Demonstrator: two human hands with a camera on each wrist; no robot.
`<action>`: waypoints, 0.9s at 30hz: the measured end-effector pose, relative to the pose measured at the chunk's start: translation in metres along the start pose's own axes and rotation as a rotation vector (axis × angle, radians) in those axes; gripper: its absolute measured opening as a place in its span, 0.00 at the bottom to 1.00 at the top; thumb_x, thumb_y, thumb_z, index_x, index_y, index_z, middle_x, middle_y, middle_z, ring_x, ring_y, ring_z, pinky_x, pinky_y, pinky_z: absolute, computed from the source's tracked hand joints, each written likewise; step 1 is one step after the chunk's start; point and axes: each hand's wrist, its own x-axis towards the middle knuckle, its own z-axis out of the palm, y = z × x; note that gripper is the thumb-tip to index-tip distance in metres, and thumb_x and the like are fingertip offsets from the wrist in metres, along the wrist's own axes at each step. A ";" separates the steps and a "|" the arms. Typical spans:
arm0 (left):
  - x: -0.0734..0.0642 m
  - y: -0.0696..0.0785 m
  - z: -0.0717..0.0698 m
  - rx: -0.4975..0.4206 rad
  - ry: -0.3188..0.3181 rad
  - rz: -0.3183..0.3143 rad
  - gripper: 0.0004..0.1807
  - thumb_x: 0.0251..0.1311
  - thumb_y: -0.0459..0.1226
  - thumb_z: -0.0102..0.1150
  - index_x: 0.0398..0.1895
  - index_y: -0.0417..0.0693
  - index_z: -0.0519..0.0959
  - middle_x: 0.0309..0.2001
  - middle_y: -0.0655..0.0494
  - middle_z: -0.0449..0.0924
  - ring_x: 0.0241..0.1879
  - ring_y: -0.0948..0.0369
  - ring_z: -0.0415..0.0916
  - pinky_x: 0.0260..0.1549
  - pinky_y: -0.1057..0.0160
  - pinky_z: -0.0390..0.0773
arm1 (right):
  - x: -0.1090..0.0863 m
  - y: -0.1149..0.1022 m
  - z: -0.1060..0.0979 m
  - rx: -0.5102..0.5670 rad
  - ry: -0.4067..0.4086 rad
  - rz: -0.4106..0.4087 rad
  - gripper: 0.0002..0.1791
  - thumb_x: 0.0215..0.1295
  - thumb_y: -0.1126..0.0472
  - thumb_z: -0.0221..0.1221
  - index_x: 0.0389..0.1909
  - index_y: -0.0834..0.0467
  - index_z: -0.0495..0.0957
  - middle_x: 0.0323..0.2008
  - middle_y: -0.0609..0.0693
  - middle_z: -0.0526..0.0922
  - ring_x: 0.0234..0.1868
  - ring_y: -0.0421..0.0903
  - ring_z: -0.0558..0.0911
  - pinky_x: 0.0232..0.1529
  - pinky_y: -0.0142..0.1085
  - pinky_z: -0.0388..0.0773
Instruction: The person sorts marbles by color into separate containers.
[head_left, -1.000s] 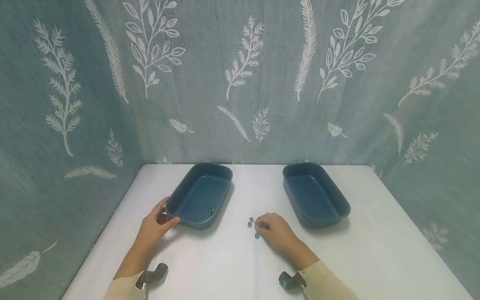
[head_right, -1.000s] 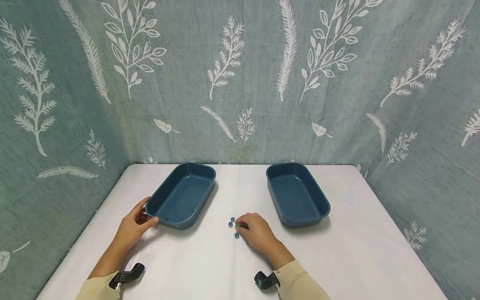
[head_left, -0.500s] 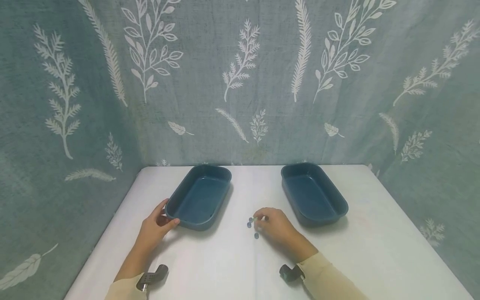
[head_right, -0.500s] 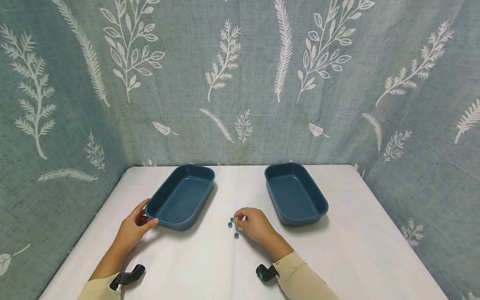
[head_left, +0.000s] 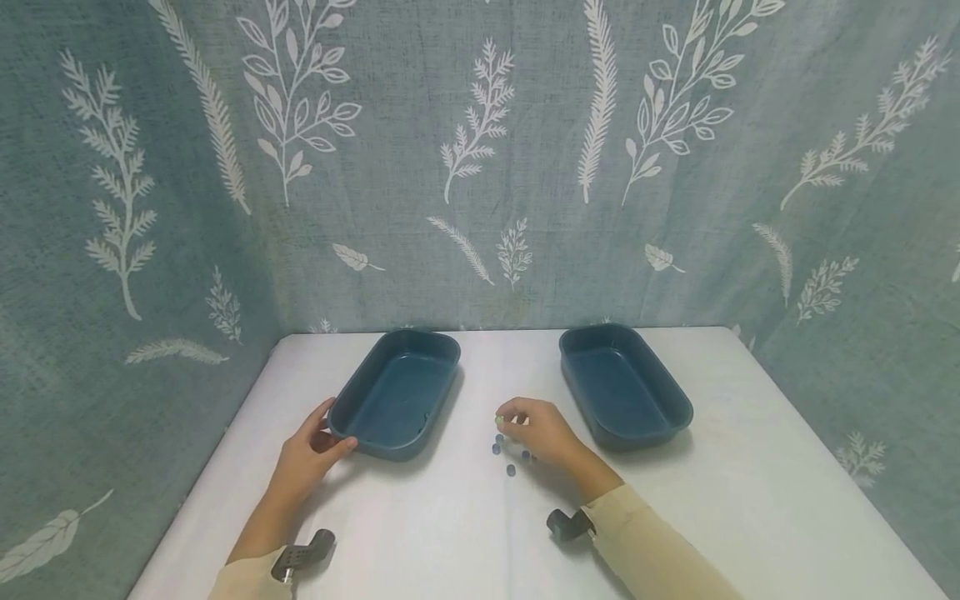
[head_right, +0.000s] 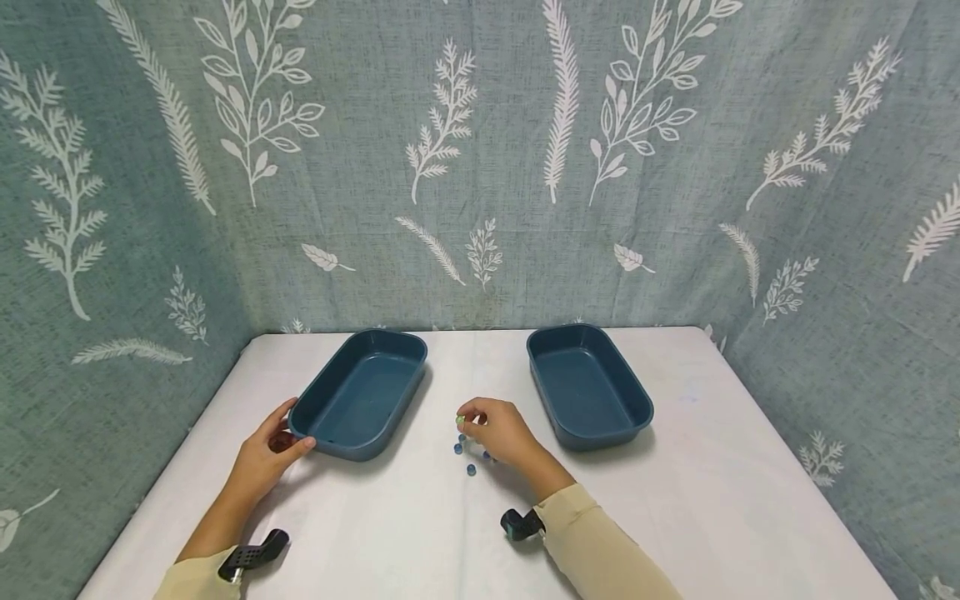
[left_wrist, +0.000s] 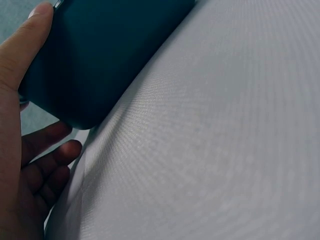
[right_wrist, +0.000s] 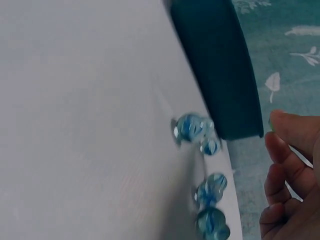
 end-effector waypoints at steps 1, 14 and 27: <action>0.000 0.000 0.000 0.000 0.001 0.000 0.49 0.56 0.56 0.67 0.76 0.52 0.54 0.59 0.35 0.72 0.50 0.45 0.76 0.49 0.40 0.72 | 0.001 -0.002 0.001 0.012 -0.003 0.001 0.09 0.66 0.55 0.62 0.45 0.50 0.83 0.34 0.38 0.80 0.38 0.42 0.76 0.35 0.39 0.74; 0.001 -0.007 0.003 -0.008 0.012 0.014 0.49 0.55 0.55 0.68 0.76 0.54 0.56 0.57 0.36 0.74 0.48 0.48 0.77 0.47 0.44 0.73 | 0.014 -0.032 0.019 0.074 -0.063 -0.027 0.09 0.66 0.54 0.62 0.45 0.50 0.82 0.34 0.38 0.79 0.38 0.41 0.76 0.33 0.37 0.75; 0.000 -0.006 0.002 0.003 0.027 0.030 0.48 0.55 0.54 0.69 0.75 0.52 0.57 0.56 0.37 0.75 0.46 0.49 0.78 0.45 0.46 0.75 | 0.032 -0.058 0.045 0.085 -0.096 -0.077 0.10 0.64 0.55 0.64 0.45 0.52 0.84 0.33 0.36 0.80 0.38 0.39 0.76 0.37 0.36 0.73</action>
